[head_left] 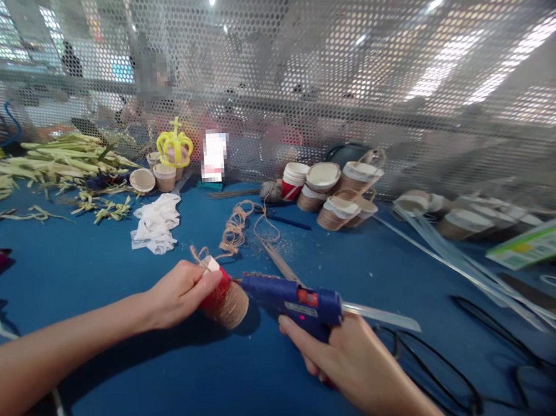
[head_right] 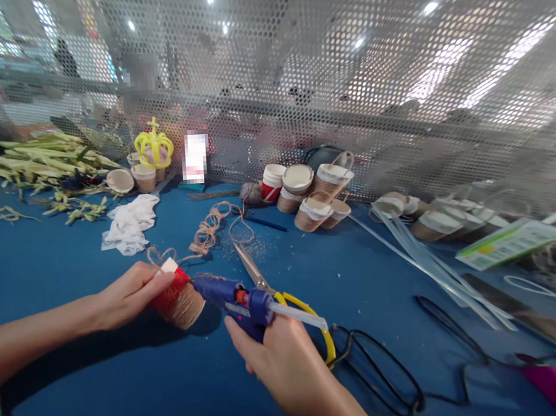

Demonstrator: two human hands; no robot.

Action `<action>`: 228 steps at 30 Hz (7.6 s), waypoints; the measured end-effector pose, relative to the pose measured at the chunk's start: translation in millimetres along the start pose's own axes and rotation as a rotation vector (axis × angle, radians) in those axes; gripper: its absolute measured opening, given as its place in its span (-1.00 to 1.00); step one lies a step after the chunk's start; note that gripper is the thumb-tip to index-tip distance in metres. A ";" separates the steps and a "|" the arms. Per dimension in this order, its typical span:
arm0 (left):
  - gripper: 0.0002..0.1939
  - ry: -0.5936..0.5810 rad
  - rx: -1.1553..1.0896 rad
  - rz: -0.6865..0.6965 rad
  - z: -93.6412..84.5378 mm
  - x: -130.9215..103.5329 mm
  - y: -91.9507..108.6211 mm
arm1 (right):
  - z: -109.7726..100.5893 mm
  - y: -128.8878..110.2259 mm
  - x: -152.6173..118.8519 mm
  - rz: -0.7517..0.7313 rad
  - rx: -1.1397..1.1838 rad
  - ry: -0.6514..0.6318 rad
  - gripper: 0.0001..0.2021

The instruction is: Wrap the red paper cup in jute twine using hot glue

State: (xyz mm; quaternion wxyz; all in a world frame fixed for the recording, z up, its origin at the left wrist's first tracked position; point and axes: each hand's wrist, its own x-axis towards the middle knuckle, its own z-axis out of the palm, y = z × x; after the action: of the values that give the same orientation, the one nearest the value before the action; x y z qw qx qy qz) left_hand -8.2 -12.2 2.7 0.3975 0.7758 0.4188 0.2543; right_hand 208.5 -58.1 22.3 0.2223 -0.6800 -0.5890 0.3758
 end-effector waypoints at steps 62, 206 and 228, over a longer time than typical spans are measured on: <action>-0.63 -0.084 -0.454 -0.225 4.2 -4.5 18.0 | 5.2 -47.1 28.8 -0.524 0.231 0.049 -0.90; -0.76 -0.078 -0.304 -0.166 11.3 -3.6 -3.0 | -77.6 47.5 79.0 -0.015 -0.265 0.354 -0.90; -0.62 0.071 -0.521 -0.285 9.7 7.6 1.9 | -14.4 -2.2 -2.9 -0.111 -0.029 -0.065 -0.72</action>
State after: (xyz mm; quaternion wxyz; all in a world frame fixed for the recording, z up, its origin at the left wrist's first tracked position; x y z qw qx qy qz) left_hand 3.7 -10.3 -0.6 0.6001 0.5716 0.4579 0.3217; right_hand 218.2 -58.3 33.7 0.2137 -0.6369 -0.6381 0.3761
